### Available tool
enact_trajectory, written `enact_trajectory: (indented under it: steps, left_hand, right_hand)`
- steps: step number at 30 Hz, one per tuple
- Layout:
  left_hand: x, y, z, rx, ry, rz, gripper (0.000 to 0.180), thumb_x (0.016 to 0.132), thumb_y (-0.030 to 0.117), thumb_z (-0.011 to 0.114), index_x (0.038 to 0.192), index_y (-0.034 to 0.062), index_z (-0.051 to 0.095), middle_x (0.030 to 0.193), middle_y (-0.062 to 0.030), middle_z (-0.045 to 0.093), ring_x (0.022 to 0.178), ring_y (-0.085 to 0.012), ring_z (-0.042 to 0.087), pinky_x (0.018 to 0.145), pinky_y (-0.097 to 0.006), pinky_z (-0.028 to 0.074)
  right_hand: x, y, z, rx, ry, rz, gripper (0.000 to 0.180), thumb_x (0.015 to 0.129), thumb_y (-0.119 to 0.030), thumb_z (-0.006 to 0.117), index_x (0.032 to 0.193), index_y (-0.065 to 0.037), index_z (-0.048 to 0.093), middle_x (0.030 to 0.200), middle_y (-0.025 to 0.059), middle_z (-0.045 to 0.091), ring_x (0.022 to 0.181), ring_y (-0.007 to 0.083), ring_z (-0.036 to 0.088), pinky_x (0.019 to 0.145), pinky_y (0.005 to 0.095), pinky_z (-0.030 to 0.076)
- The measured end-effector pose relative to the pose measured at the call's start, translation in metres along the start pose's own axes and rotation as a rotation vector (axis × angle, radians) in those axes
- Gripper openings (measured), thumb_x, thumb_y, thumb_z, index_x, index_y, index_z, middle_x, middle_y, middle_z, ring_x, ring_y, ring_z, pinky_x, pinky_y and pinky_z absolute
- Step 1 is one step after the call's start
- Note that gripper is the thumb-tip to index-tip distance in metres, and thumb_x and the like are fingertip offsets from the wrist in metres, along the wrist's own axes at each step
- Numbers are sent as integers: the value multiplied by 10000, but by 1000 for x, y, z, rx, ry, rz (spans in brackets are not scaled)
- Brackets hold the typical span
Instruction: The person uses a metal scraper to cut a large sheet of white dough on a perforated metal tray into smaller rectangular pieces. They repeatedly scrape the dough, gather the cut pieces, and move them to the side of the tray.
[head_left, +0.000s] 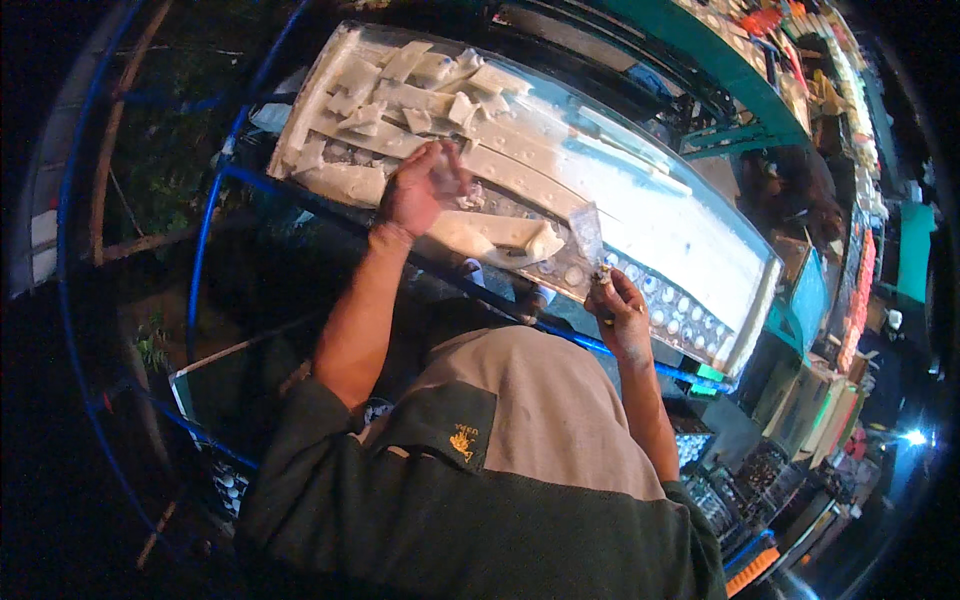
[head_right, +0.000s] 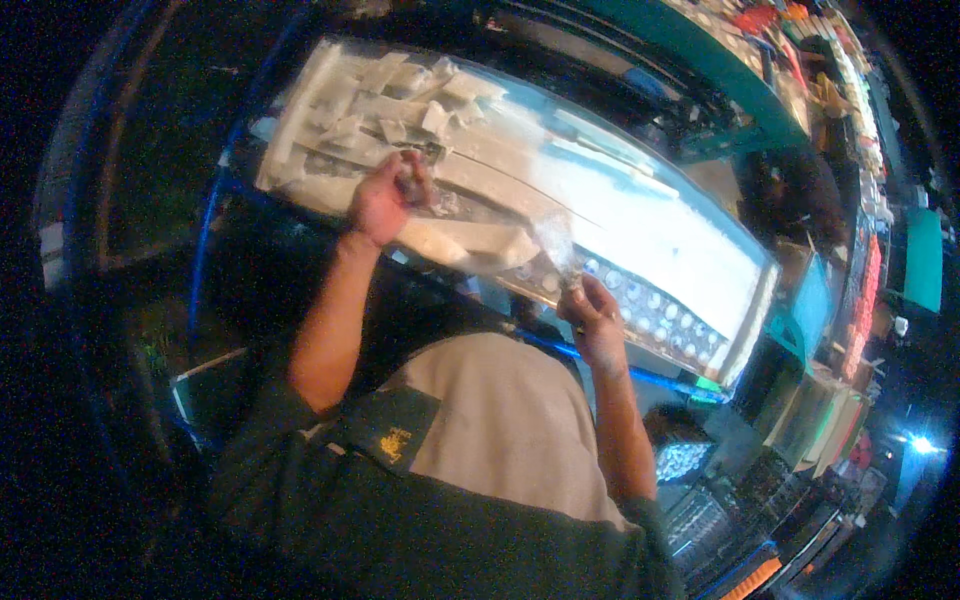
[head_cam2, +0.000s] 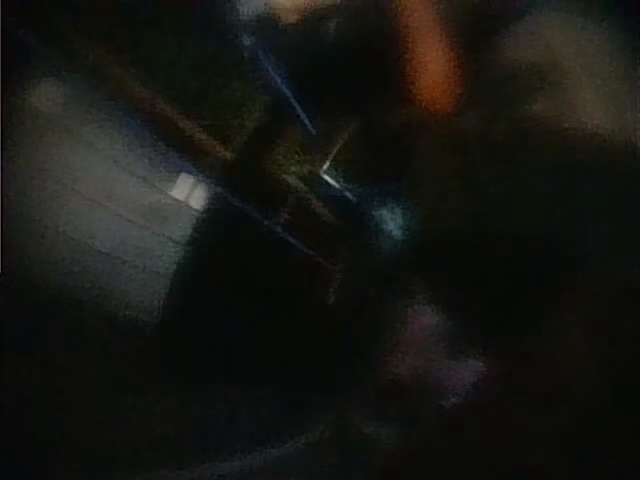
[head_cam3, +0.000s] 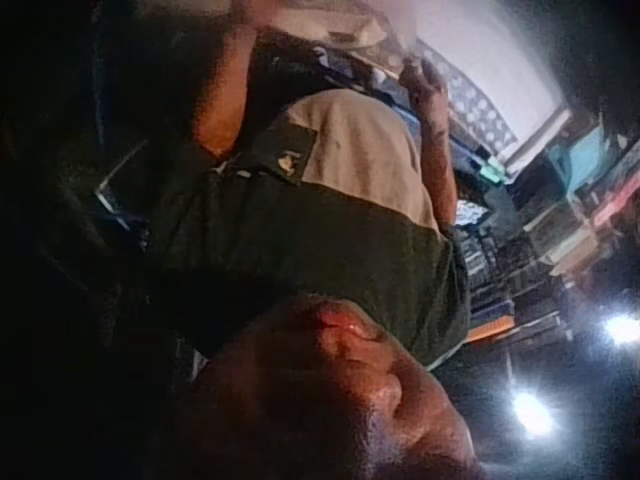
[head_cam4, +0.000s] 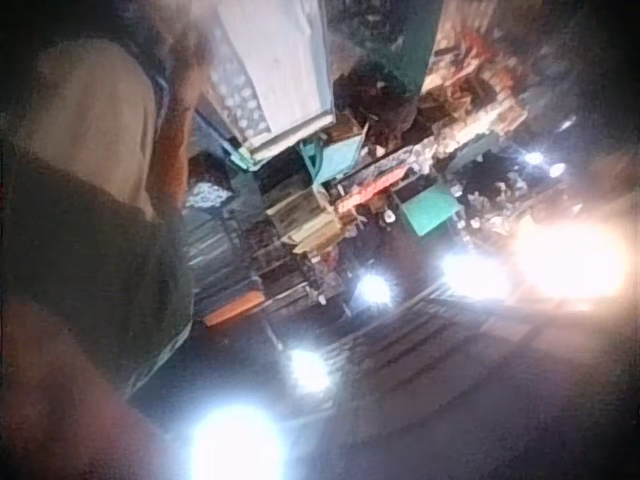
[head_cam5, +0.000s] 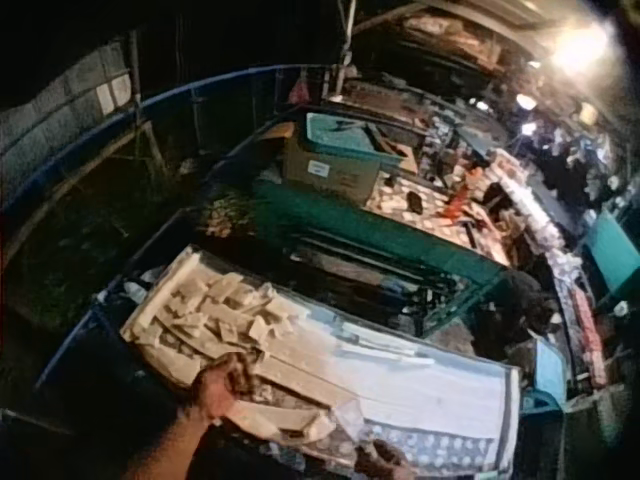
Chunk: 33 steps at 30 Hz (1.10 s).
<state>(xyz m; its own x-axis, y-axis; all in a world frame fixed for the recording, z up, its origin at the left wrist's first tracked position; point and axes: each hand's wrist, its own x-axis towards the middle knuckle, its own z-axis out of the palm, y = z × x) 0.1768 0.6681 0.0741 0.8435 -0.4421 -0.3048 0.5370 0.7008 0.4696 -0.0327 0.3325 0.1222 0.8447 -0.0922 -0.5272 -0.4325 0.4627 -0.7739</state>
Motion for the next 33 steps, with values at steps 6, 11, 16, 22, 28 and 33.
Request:
enact_trajectory:
  steps: [6,11,16,22,28,33]
  left_hand:
    - [16,17,-11,2056,180,249,409,842,294,777,1157,55,673,1044,-217,710,997,-417,683,875,-498,543]
    - [31,-22,2,2178,285,96,459,889,316,721,1249,43,640,1067,-257,689,1020,-463,657,889,-553,531]
    - [23,-28,-7,1947,386,196,235,870,115,701,1062,-10,648,1006,-226,693,993,-426,667,855,-507,534]
    - [6,-55,44,713,88,-303,224,945,138,700,1118,27,610,972,-93,668,950,-276,661,876,-428,539]
    - [-9,-136,174,1348,-552,-107,514,1044,349,558,1381,-36,511,1282,-260,619,1233,-411,581,1110,-500,431]
    - [-11,-180,186,1776,-820,454,589,998,269,582,1458,-79,460,1490,-317,464,1411,-451,427,1202,-466,311]
  right_hand:
    - [-31,9,-19,19,92,-24,456,926,-153,752,1294,-41,507,986,46,614,782,158,556,714,316,475]
    - [-17,44,-60,-526,266,-287,374,931,-19,719,1263,-1,547,1132,90,652,994,181,637,937,320,536]
    - [-10,19,-69,-1597,303,-621,398,846,-75,767,1221,-68,631,1302,169,582,1149,348,591,955,454,473]
    - [-11,-5,-25,-940,264,-467,373,906,-247,763,1211,-49,681,1271,146,639,1164,305,604,980,478,487]
    - [40,-5,26,638,-158,-105,551,1066,-547,434,1265,-63,607,1154,124,682,1049,246,646,935,392,524]
    - [38,-16,-9,880,-57,-110,326,1034,-343,510,1040,-53,659,931,92,688,864,199,647,865,386,533]
